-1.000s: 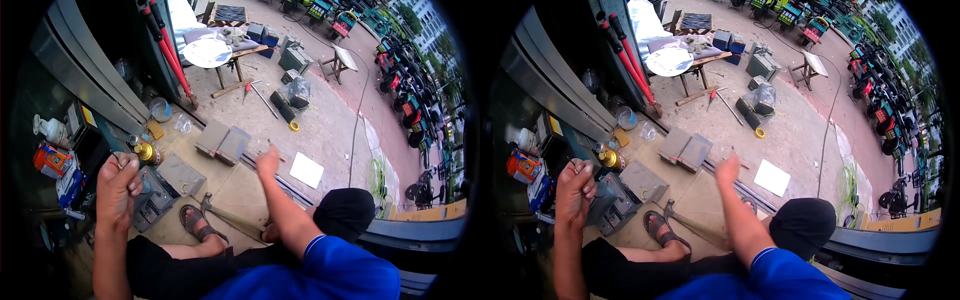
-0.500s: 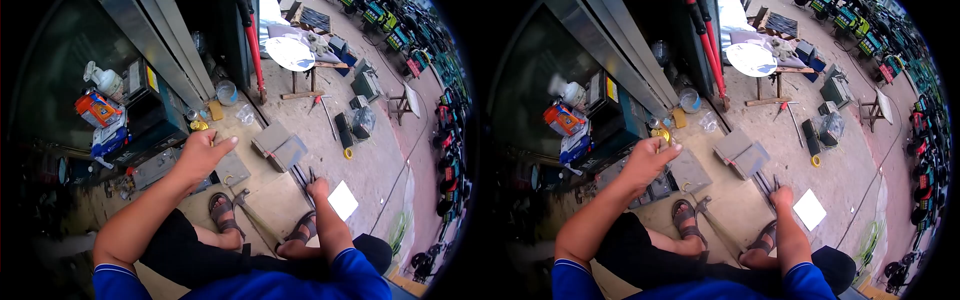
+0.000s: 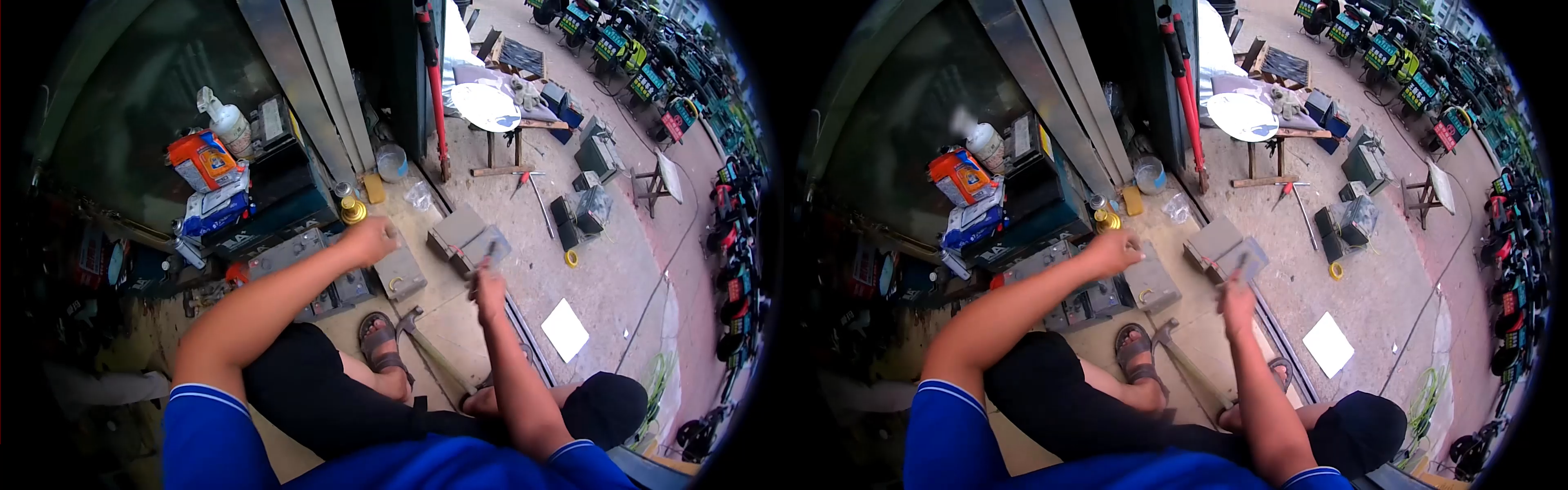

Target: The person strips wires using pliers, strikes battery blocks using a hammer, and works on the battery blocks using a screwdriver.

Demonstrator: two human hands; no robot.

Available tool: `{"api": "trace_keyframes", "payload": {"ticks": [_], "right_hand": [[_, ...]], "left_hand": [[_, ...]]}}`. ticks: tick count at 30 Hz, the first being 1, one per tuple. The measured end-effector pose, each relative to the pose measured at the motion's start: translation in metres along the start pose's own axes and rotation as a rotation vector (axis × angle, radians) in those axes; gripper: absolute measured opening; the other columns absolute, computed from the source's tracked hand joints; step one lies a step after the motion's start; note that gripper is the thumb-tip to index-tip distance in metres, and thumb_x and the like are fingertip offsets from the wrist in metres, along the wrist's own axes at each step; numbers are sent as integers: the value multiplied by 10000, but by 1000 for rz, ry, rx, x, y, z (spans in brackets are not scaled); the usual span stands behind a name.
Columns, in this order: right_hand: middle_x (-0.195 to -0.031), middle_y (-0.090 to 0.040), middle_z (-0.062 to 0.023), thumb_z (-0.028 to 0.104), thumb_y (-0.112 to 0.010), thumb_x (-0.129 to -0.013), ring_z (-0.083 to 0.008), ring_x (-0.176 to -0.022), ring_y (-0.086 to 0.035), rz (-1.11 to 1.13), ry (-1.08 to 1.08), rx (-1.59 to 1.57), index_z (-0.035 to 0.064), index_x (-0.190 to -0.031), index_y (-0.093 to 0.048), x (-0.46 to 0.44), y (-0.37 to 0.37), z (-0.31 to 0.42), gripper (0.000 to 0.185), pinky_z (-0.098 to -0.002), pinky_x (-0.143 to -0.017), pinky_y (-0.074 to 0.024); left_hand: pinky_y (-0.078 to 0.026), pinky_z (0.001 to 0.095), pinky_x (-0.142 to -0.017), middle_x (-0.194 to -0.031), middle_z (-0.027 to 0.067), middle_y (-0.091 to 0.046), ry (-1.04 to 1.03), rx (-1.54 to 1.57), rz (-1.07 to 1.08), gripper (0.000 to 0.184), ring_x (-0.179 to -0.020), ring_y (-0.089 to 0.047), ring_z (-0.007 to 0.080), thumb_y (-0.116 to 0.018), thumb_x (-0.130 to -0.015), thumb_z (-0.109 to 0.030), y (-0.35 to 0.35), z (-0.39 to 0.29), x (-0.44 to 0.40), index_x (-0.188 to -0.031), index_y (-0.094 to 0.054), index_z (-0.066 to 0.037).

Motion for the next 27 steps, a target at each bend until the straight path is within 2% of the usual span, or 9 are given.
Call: {"api": "trace_keyframes", "payload": {"ticks": [1,2,6,8,9,13,18,23,27], "right_hand": [[-668,-654,-91,331,-510,-989,-152,-470,-552,165,-48,28,24,-880,-649,32,-17,28,354,-311,-434,-396],[-656,-640,-58,258,-539,-957,-139,-462,-527,330,-100,59,50,-919,-669,58,-31,46,249,-291,-435,-393],[-814,-708,-88,228,-561,-978,-143,-581,-629,624,-277,113,28,-1027,-659,119,-66,28,228,-269,-467,-415],[-907,-720,-121,160,-556,-977,-176,-678,-684,586,-372,46,-2,-1039,-659,133,-76,9,202,-282,-530,-494],[-951,-720,-151,136,-559,-982,-222,-740,-704,631,-475,-82,-48,-1074,-653,142,-78,18,227,-318,-630,-569],[-1086,-726,-98,142,-498,-1024,-196,-839,-708,713,-561,-74,12,-1209,-673,138,-87,-4,286,-302,-669,-605],[-1053,-730,-93,169,-483,-1036,-192,-840,-711,673,-599,-102,20,-1195,-677,133,-94,-8,292,-298,-676,-615],[-998,-734,-85,209,-467,-1047,-188,-814,-712,612,-632,-143,18,-1164,-682,130,-99,-14,310,-295,-671,-618],[-852,-716,-74,263,-483,-1059,-168,-683,-681,584,-646,-142,25,-1081,-702,133,-100,-3,324,-266,-567,-550]], "left_hand": [[-551,432,-831,-1039,173,-717,-63,-61,63,300,-978,-691,341,-742,-870,-345,-6,3,0,-1038,-724,-97],[-551,432,-831,-1039,173,-717,-65,-58,55,300,-978,-691,341,-742,-870,-345,-12,7,2,-1038,-724,-97],[-541,452,-895,-1144,134,-718,-96,-263,232,324,-1056,-679,343,-680,-903,-335,-31,5,7,-1192,-725,-195],[-539,446,-899,-1128,132,-720,-39,-279,255,322,-1056,-681,328,-698,-876,-315,-42,7,9,-1169,-729,-186],[-539,446,-899,-1128,132,-720,-39,-278,254,322,-1056,-681,328,-698,-876,-315,-49,12,10,-1169,-729,-186],[-545,442,-871,-1081,120,-729,3,-284,265,291,-1033,-689,323,-704,-848,-299,-62,18,9,-1110,-741,-176],[-557,432,-810,-1015,109,-738,-7,-245,270,283,-935,-715,307,-696,-837,-284,-74,29,2,-1092,-738,-169],[-570,420,-703,-919,140,-733,64,-266,538,288,-741,-724,296,-701,-834,-312,-74,8,5,-1036,-721,-107],[-569,443,-762,-985,173,-727,33,-285,581,307,-856,-726,326,-692,-860,-335,-78,4,8,-1029,-708,-79]]}}
Point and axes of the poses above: each hand's wrist, its own x-axis away from the middle knuckle, its own y-axis out of the back of the hand, z = x × y, the point moved 2 cm from there along -x, towards the middle knuckle
